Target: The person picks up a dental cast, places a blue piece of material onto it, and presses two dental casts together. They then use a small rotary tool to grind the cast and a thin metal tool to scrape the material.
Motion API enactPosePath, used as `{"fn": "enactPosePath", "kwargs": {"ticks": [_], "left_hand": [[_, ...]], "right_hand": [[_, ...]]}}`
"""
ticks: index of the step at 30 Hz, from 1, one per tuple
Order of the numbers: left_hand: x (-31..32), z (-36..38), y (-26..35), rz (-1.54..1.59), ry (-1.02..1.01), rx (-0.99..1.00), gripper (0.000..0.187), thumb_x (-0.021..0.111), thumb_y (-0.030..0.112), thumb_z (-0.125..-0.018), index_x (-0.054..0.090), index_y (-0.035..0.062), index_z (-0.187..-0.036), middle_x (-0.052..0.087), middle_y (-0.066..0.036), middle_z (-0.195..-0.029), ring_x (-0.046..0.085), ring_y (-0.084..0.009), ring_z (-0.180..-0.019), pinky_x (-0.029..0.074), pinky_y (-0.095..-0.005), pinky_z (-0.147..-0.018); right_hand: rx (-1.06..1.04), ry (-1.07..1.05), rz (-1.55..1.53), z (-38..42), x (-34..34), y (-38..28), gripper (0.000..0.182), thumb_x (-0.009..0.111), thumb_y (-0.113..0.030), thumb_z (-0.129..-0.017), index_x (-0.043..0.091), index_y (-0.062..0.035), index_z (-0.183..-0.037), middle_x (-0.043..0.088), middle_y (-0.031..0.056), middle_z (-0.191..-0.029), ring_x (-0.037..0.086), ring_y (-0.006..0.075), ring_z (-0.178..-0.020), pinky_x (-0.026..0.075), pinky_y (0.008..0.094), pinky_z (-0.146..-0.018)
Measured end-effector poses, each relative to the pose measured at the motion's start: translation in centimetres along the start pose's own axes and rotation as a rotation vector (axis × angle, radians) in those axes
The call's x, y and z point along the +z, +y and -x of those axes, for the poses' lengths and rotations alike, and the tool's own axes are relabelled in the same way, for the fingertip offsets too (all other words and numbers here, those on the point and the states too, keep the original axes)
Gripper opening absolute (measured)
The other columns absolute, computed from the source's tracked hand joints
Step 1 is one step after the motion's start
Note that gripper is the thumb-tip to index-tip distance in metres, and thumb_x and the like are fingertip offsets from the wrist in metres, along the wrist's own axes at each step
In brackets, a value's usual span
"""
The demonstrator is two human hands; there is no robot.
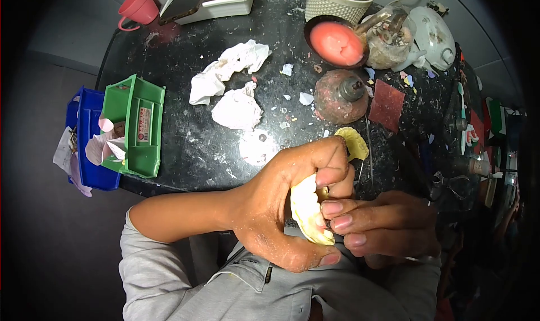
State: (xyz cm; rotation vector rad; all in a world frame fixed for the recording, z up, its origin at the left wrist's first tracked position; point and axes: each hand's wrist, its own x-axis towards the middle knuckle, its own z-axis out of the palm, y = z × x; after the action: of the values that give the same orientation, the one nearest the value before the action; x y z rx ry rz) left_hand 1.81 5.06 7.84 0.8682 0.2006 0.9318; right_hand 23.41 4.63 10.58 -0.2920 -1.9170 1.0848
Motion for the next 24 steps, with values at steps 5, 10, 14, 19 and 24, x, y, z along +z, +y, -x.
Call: {"fn": "enactPosePath", "kwargs": {"ticks": [5,10,14,19,24], "left_hand": [[-1.3,-0.3,-0.6,-0.001,-0.1,-0.027,0.059,0.081,-0.003,-0.063,0.036,0.01,-0.098,0.045,-0.001,-0.091,0.043,-0.0086,-0.082,0.037,-0.0251,-0.07],[-1.0,-0.6,0.0,0.011,-0.038,-0.09,0.062,0.085,0.006,-0.058,0.038,0.0091,-0.099,0.05,-0.008,-0.099,0.047,-0.015,-0.089,0.037,-0.0278,-0.078],[-1.1,-1.1,-0.8,-0.028,-0.088,0.057,0.06,0.082,0.001,-0.061,0.036,0.0098,-0.098,0.045,-0.004,-0.096,0.045,-0.0126,-0.082,0.039,-0.0273,-0.072],[-1.7,-1.4,-0.1,-0.45,-0.042,0.239,0.058,0.084,0.008,-0.059,0.039,0.0095,-0.095,0.046,-0.003,-0.09,0.045,-0.0129,-0.081,0.038,-0.0279,-0.071],[-1.6,-1.1,-0.1,-0.424,-0.058,0.195,0.058,0.084,0.009,-0.059,0.04,0.0084,-0.097,0.048,-0.004,-0.091,0.047,-0.0129,-0.083,0.039,-0.0279,-0.072]], "right_hand": [[-0.138,-0.007,0.249,0.2,0.6,1.0,0.031,0.069,0.007,-0.089,0.065,0.0109,-0.119,0.065,0.0292,-0.128,0.071,0.0395,-0.113,0.063,0.0314,-0.083],[-0.068,0.251,0.287,0.4,1.5,0.4,0.019,0.06,-0.002,-0.102,0.06,0.0083,-0.117,0.062,0.0361,-0.127,0.069,0.0469,-0.113,0.064,0.0464,-0.085],[-0.128,0.404,0.095,0.4,2.1,1.0,0.022,0.056,-0.011,-0.106,0.056,0.0079,-0.117,0.062,0.0386,-0.123,0.068,0.0485,-0.113,0.063,0.0526,-0.087],[0.053,0.337,-0.204,0.1,1.3,0.1,0.023,0.059,-0.013,-0.105,0.058,0.0049,-0.119,0.065,0.0348,-0.119,0.07,0.0458,-0.112,0.062,0.0526,-0.092],[0.007,0.245,0.011,-0.3,1.3,0.2,0.022,0.068,-0.001,-0.089,0.068,0.0039,-0.11,0.07,0.03,-0.116,0.073,0.0403,-0.109,0.062,0.0478,-0.094]]}}
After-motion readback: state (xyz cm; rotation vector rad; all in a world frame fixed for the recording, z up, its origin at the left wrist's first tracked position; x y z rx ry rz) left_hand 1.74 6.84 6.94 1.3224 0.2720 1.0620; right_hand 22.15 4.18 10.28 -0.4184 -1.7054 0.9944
